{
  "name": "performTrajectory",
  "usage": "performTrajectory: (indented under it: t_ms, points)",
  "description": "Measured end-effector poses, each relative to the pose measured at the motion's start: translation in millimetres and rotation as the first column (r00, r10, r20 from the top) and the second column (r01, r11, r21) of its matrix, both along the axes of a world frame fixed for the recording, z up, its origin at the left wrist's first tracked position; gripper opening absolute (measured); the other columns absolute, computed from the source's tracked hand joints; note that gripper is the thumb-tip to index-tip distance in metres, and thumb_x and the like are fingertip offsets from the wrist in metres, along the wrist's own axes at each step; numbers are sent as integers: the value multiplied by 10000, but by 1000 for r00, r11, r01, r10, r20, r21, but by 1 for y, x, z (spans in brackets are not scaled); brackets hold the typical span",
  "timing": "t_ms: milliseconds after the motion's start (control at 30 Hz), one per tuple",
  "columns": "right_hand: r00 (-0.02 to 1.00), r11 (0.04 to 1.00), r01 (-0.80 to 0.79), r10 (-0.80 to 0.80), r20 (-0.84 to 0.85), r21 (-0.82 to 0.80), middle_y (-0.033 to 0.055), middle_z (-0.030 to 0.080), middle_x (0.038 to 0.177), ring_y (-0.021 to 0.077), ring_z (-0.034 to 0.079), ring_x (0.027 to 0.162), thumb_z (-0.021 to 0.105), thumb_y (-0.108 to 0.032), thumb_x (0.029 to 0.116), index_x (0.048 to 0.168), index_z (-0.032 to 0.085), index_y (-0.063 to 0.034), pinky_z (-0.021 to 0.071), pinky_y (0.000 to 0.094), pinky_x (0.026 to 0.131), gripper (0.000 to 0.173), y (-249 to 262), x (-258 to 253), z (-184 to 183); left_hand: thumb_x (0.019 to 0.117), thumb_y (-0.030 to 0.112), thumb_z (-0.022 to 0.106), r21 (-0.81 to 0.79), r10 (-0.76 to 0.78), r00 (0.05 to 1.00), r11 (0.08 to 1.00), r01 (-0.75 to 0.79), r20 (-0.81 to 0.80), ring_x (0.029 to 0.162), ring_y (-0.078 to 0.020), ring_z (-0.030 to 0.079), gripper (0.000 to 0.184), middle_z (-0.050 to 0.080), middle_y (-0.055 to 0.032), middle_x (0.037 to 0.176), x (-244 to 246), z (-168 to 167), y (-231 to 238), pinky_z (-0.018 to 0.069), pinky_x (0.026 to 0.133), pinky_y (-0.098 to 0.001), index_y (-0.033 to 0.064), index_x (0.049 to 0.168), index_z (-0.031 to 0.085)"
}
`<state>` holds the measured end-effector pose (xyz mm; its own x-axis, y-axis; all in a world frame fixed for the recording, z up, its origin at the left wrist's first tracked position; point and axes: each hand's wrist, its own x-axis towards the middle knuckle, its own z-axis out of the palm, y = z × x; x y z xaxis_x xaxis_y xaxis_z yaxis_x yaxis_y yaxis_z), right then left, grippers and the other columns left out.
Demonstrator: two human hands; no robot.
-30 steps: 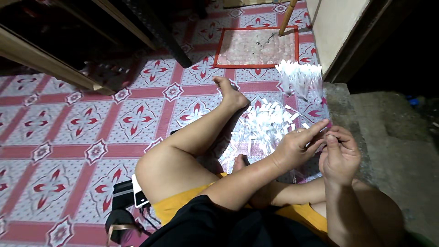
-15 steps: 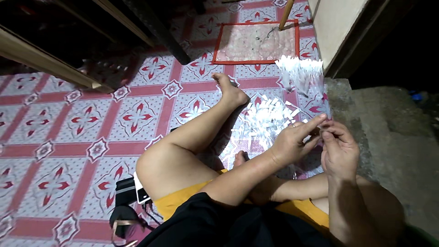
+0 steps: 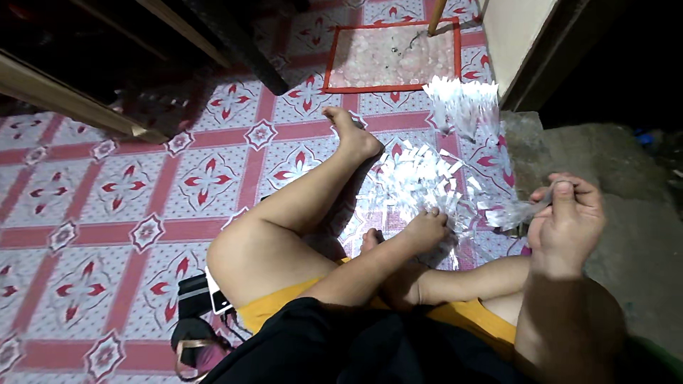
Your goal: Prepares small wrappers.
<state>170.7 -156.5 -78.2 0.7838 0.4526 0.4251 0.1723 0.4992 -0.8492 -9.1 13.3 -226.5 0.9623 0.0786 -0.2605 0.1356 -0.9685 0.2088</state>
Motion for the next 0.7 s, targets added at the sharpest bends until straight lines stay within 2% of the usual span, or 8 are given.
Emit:
performTrajectory:
  t_ms: [67,100,167,233,300,433,567,700]
  points:
    - [999,998,41,-42,-34,-44,38,668,1131,142,680,834,572,-99,1038,1171,640,-87,615,291,704,150,-1,0,2,975,300,622,15,29,999,999,-29,45,1190,-309,594,142,641,-32,1252,-3,-6,13,533,916,-589,243,1079,699]
    - [998,997,44,-47,-39,-62,35,672,1115,131,676,811,582,-97,1033,1163,643,-84,611,277,683,144,-1,0,3,996,341,603,-21,65,993,998,-63,101,1187,-263,610,165,673,1,1211,-4,6,20,534,949,-542,252,1079,714]
    - [1000,995,-15,13,-23,-100,40,673,1116,122,664,783,605,-99,1021,1165,647,-77,599,262,657,151,-2,1,-1,993,288,640,-211,211,950,964,-162,232,1161,-219,661,184,739,-13,1138,-8,74,24,529,1022,-471,193,1086,768]
    - [992,977,-117,124,26,-178,61,671,1179,130,661,779,642,-103,1001,1180,670,-64,593,268,641,185,-1,0,-10,1002,171,629,-425,381,878,873,-239,290,1084,-244,707,202,749,-104,1110,-9,151,24,550,999,-484,73,1115,765]
    - [971,924,-174,219,98,-341,71,650,1296,136,675,773,667,-114,983,1137,705,-68,598,279,609,165,4,-5,-15,1028,156,601,-555,495,808,789,-264,319,1004,-218,725,222,743,-127,1095,-7,194,26,578,939,-436,24,1140,738]
    - [922,759,-179,351,163,-626,0,578,1427,117,694,847,656,-194,989,1096,748,-166,624,287,652,145,22,-29,-17,1009,141,639,-678,572,701,715,-171,426,883,-83,717,166,752,-60,1001,-2,222,23,598,836,-279,37,1083,745]
    - [926,759,-130,324,196,-638,9,621,1349,105,688,862,663,-203,984,1066,757,-176,619,281,696,127,30,-39,-24,985,91,669,-803,656,640,588,-99,401,796,-68,713,124,752,-41,925,3,235,11,610,787,-262,12,1059,729]
    - [938,789,-131,295,182,-601,-17,691,1181,107,680,834,660,-178,992,1068,761,-169,608,276,699,127,31,-33,-27,963,90,702,-870,708,621,486,-83,336,732,-87,698,135,742,-39,862,7,236,6,608,717,-279,8,1067,728]
